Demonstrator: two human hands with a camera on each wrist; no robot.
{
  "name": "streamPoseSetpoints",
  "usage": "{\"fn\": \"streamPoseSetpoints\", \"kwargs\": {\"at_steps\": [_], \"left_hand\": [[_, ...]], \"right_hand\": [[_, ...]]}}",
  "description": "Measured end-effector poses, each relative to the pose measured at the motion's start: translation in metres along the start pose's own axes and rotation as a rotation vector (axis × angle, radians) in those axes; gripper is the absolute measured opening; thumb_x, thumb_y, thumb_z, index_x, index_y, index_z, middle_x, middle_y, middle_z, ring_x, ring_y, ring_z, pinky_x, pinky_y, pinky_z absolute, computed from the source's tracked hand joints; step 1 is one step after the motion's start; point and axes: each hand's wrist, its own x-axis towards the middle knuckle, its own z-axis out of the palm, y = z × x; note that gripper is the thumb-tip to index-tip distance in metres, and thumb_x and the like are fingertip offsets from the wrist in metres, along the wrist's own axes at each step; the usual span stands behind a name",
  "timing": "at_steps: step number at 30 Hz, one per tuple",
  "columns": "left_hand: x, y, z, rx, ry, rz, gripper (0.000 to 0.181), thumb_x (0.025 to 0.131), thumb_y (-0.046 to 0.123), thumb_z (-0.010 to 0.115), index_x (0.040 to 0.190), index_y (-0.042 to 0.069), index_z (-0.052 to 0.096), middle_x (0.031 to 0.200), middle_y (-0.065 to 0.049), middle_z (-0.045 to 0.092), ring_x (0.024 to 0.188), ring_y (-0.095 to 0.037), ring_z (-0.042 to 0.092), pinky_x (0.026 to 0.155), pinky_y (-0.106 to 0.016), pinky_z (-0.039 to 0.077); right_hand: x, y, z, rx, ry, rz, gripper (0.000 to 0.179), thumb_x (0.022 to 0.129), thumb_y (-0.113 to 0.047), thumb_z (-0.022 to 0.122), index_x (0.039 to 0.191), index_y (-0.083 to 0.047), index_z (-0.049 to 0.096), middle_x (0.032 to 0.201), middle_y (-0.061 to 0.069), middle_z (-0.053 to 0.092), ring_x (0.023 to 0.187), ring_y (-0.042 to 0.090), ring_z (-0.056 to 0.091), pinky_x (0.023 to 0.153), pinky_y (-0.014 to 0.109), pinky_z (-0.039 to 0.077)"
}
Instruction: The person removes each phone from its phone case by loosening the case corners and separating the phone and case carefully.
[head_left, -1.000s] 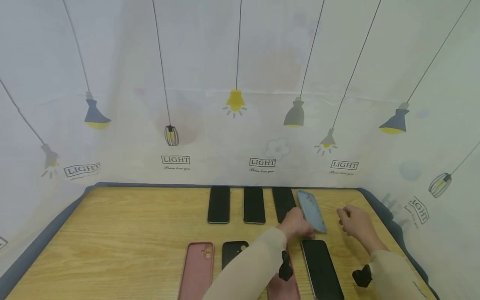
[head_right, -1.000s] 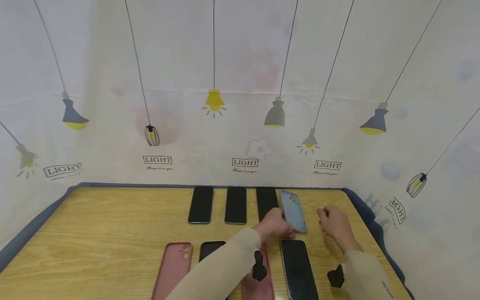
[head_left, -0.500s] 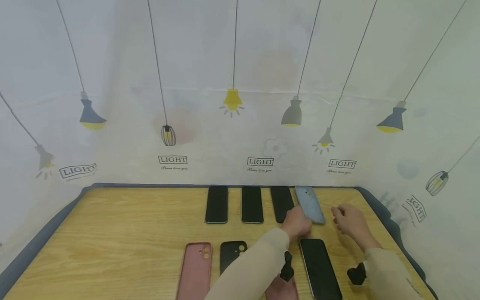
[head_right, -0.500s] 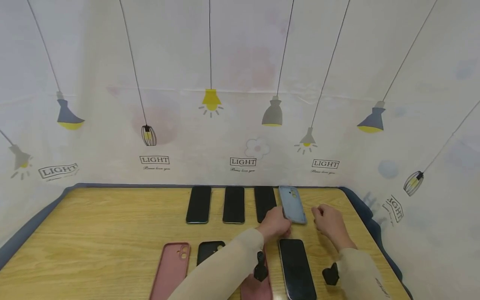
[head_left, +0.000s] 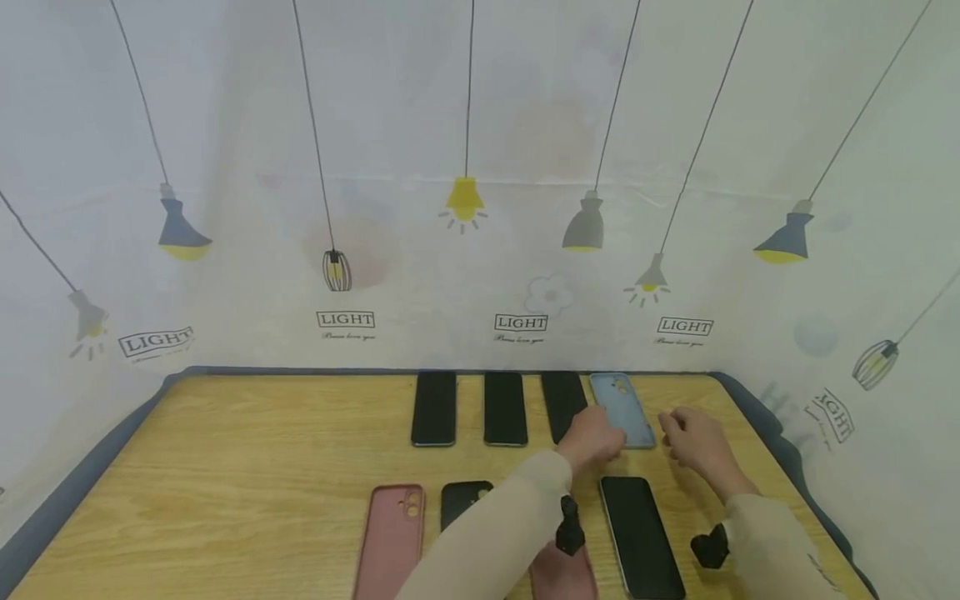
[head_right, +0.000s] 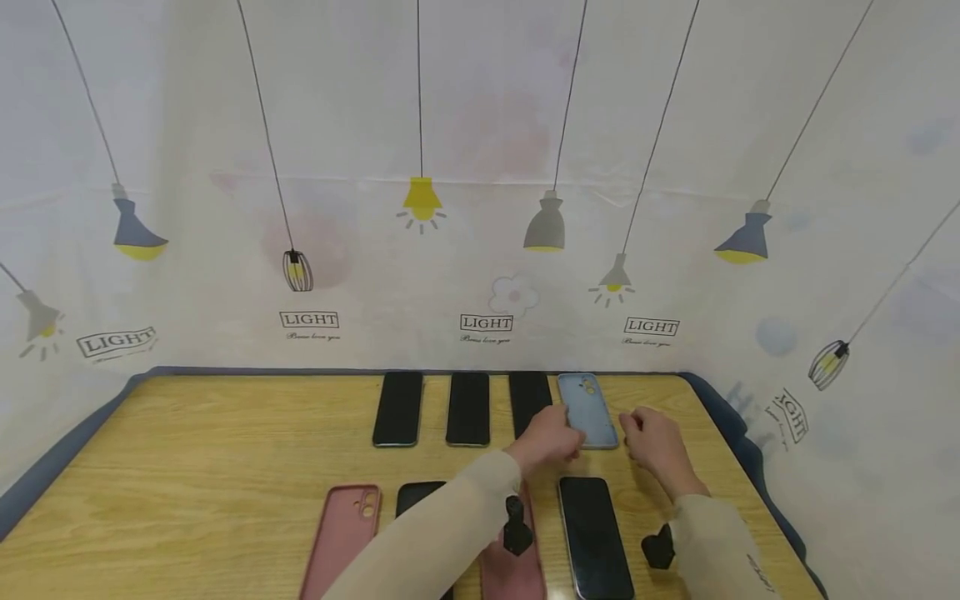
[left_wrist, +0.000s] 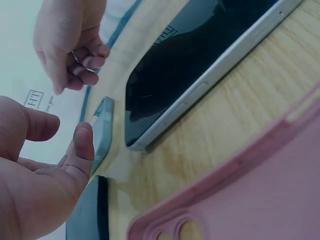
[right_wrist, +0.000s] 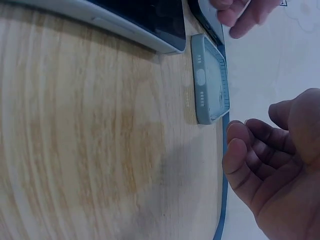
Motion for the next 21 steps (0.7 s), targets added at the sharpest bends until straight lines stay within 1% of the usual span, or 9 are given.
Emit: {"fn": "streamPoseSetpoints", "kwargs": {"at_steps": [2,4,7,9,10,13,17,21], "left_hand": [[-0.004,0.001,-0.006,-0.024,0.006,0.029,0.055,0.099,0.015,0.060,0.151,0.002,0.048,0.076,-0.006,0.067,0.064,-0.017,0.057,0.072,-0.032,0.049],[-0.007,0.000,-0.011,-0.052,0.014,0.054,0.060,0.100,0.018,0.060,0.156,0.004,0.042,0.086,-0.007,0.071,0.067,-0.015,0.061,0.075,-0.032,0.053],[-0.010,-0.004,-0.017,-0.094,0.029,0.088,0.062,0.100,0.019,0.063,0.156,0.005,0.041,0.105,-0.008,0.073,0.074,-0.015,0.068,0.077,-0.032,0.057],[-0.012,-0.007,-0.020,-0.113,0.032,0.104,0.061,0.100,0.020,0.065,0.155,0.005,0.043,0.112,-0.007,0.071,0.078,-0.015,0.069,0.076,-0.032,0.058],[-0.012,-0.008,-0.021,-0.122,0.031,0.110,0.061,0.100,0.020,0.065,0.155,0.005,0.043,0.114,-0.008,0.072,0.079,-0.015,0.070,0.076,-0.032,0.058],[-0.013,-0.011,-0.024,-0.130,0.020,0.122,0.059,0.101,0.020,0.065,0.154,0.005,0.044,0.110,-0.006,0.071,0.079,-0.014,0.069,0.075,-0.032,0.057],[-0.014,-0.013,-0.026,-0.143,0.003,0.116,0.059,0.102,0.021,0.064,0.155,0.006,0.043,0.109,-0.004,0.070,0.080,-0.014,0.068,0.077,-0.034,0.057],[-0.016,-0.014,-0.026,-0.147,0.003,0.105,0.059,0.102,0.020,0.065,0.155,0.006,0.043,0.108,-0.004,0.071,0.081,-0.014,0.068,0.079,-0.035,0.057]], "right_hand": [[0.000,-0.001,0.000,0.000,-0.001,-0.002,0.037,0.111,-0.025,0.044,0.102,0.005,0.063,0.091,0.019,0.068,0.069,0.021,0.064,0.058,0.035,0.057],[-0.001,-0.002,0.000,0.000,-0.004,-0.002,0.037,0.111,-0.026,0.044,0.102,0.005,0.063,0.091,0.019,0.068,0.069,0.021,0.064,0.058,0.035,0.058],[-0.003,-0.004,0.000,0.002,-0.005,-0.004,0.037,0.111,-0.026,0.043,0.103,0.005,0.063,0.092,0.019,0.068,0.070,0.021,0.064,0.059,0.035,0.058],[-0.004,-0.006,0.000,-0.003,-0.002,-0.005,0.037,0.111,-0.025,0.043,0.103,0.005,0.063,0.091,0.018,0.068,0.070,0.020,0.064,0.059,0.035,0.057],[-0.005,-0.007,0.000,-0.004,0.001,-0.010,0.036,0.111,-0.025,0.043,0.103,0.005,0.063,0.091,0.018,0.068,0.069,0.021,0.064,0.059,0.035,0.057],[-0.006,-0.009,0.001,-0.012,0.005,-0.024,0.035,0.111,-0.023,0.045,0.101,0.004,0.063,0.089,0.017,0.068,0.067,0.020,0.063,0.057,0.034,0.056],[-0.006,-0.010,0.004,-0.009,-0.001,-0.032,0.033,0.110,-0.023,0.047,0.100,0.005,0.063,0.087,0.015,0.068,0.066,0.020,0.061,0.057,0.033,0.055],[-0.004,-0.011,0.007,-0.013,-0.010,-0.025,0.033,0.110,-0.023,0.048,0.102,0.005,0.063,0.086,0.014,0.067,0.066,0.020,0.060,0.057,0.033,0.055]]}}
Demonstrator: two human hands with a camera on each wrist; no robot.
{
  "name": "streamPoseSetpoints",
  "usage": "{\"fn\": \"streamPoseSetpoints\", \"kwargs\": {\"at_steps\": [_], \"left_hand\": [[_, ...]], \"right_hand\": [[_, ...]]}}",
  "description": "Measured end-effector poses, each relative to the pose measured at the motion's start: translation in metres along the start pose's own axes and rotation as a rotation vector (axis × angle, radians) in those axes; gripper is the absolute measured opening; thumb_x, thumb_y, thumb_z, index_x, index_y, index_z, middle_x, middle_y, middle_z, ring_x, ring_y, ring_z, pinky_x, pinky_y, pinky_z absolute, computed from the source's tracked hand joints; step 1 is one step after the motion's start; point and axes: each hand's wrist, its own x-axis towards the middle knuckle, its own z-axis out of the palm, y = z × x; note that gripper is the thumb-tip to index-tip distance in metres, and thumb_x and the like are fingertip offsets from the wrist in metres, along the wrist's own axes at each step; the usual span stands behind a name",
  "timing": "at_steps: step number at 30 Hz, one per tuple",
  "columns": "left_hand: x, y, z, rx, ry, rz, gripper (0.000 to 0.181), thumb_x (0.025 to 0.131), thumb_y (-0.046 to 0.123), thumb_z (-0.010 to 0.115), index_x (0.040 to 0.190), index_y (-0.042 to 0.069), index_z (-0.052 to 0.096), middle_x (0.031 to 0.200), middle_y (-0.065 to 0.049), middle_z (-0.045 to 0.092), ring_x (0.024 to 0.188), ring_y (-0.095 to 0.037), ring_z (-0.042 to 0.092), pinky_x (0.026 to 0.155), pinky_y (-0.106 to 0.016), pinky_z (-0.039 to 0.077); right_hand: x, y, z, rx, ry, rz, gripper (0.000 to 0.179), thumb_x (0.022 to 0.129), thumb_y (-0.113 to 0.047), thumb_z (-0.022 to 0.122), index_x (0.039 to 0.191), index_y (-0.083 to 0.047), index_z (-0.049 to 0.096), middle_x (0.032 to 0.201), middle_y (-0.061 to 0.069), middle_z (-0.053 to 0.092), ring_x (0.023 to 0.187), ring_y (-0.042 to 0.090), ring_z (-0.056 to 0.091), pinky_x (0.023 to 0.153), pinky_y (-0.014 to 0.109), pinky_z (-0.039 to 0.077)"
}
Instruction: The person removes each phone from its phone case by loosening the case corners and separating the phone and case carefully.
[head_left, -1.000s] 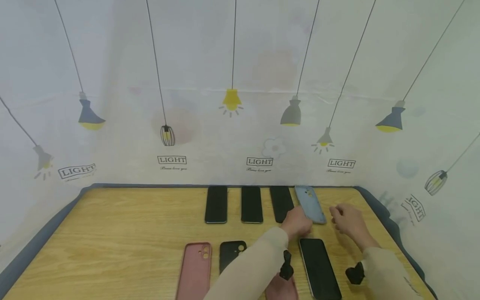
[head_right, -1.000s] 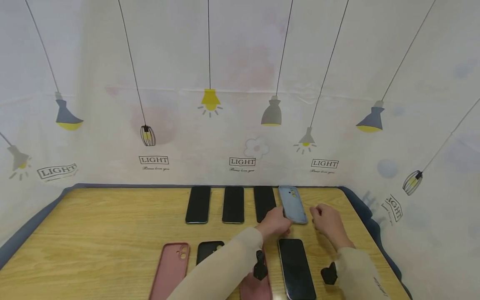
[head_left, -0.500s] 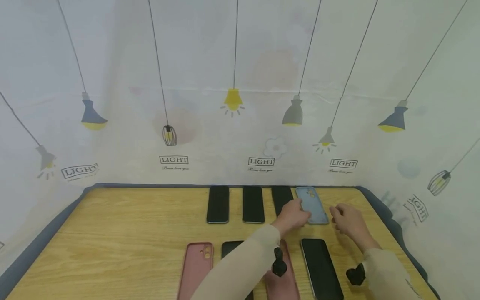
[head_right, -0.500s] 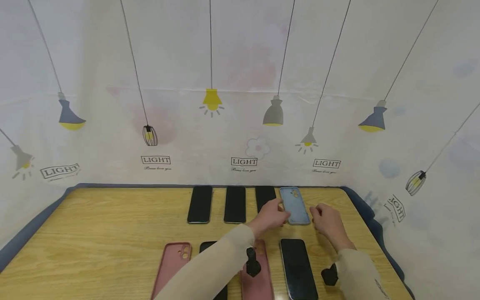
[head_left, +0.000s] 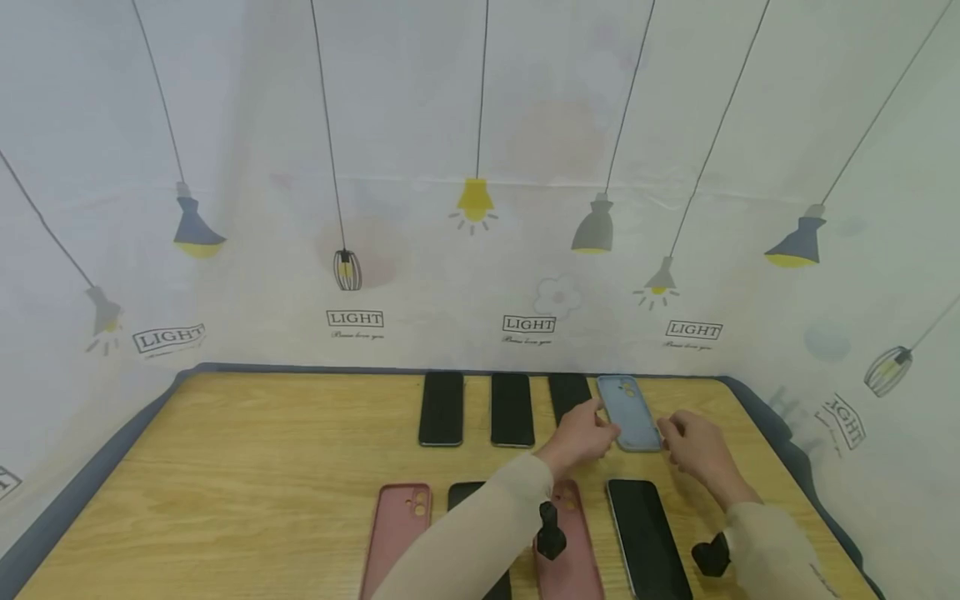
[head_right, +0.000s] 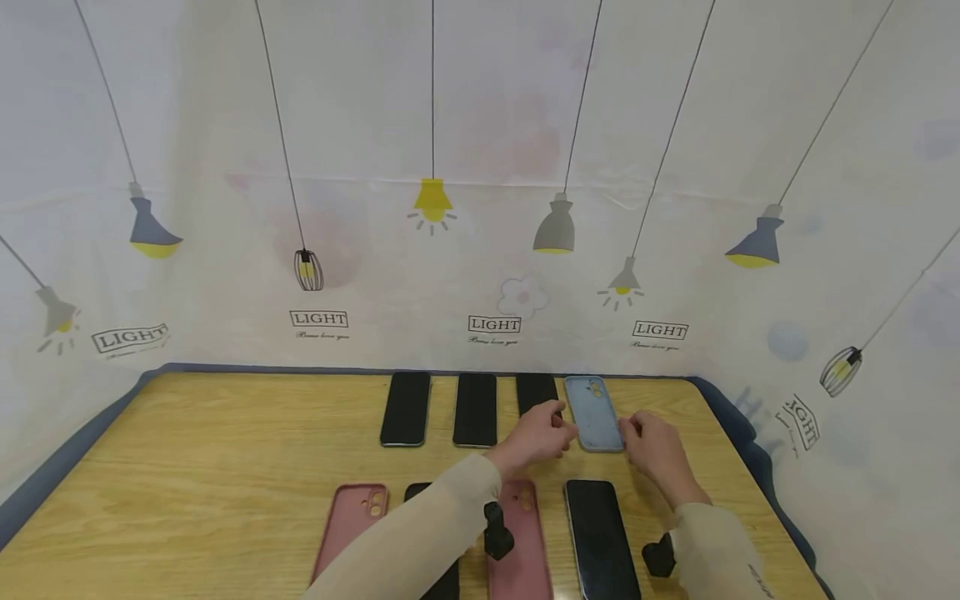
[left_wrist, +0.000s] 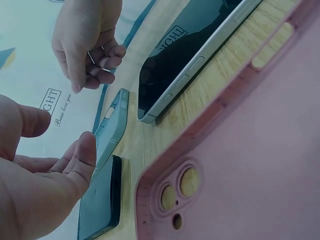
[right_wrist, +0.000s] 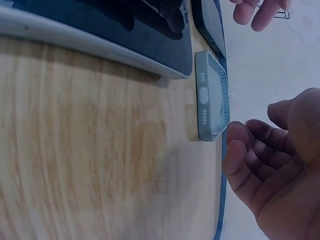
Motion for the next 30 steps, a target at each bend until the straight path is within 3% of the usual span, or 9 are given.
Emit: {"fn": "streamPoseSetpoints", "kwargs": {"at_steps": [11,19,30], "left_hand": [[-0.0008,0.0025,0.0007,0.041,0.010,-0.016,0.055,0.103,0.021,0.063,0.154,0.007,0.045,0.109,-0.003,0.071,0.082,-0.013,0.068,0.082,-0.035,0.056],[-0.0013,0.0025,0.0027,0.065,0.009,-0.020,0.053,0.103,0.022,0.062,0.152,0.006,0.047,0.105,-0.003,0.070,0.079,-0.013,0.067,0.078,-0.034,0.055],[-0.0039,-0.0003,-0.0042,0.188,0.022,0.021,0.057,0.104,0.029,0.062,0.153,0.006,0.047,0.119,-0.003,0.069,0.105,-0.016,0.066,0.093,-0.035,0.055]], "right_hand": [[0.0036,-0.0031,0.0038,-0.061,0.005,-0.003,0.031,0.107,-0.020,0.052,0.106,0.008,0.064,0.082,0.011,0.064,0.066,0.020,0.059,0.056,0.034,0.052],[0.0092,-0.0035,0.0074,-0.146,-0.015,0.005,0.030,0.105,-0.022,0.055,0.098,0.007,0.064,0.082,0.012,0.064,0.072,0.023,0.056,0.059,0.035,0.048],[0.0028,-0.0059,0.0100,-0.147,0.013,-0.062,0.026,0.104,-0.019,0.057,0.100,0.006,0.065,0.085,0.012,0.066,0.073,0.022,0.057,0.062,0.037,0.050]]}}
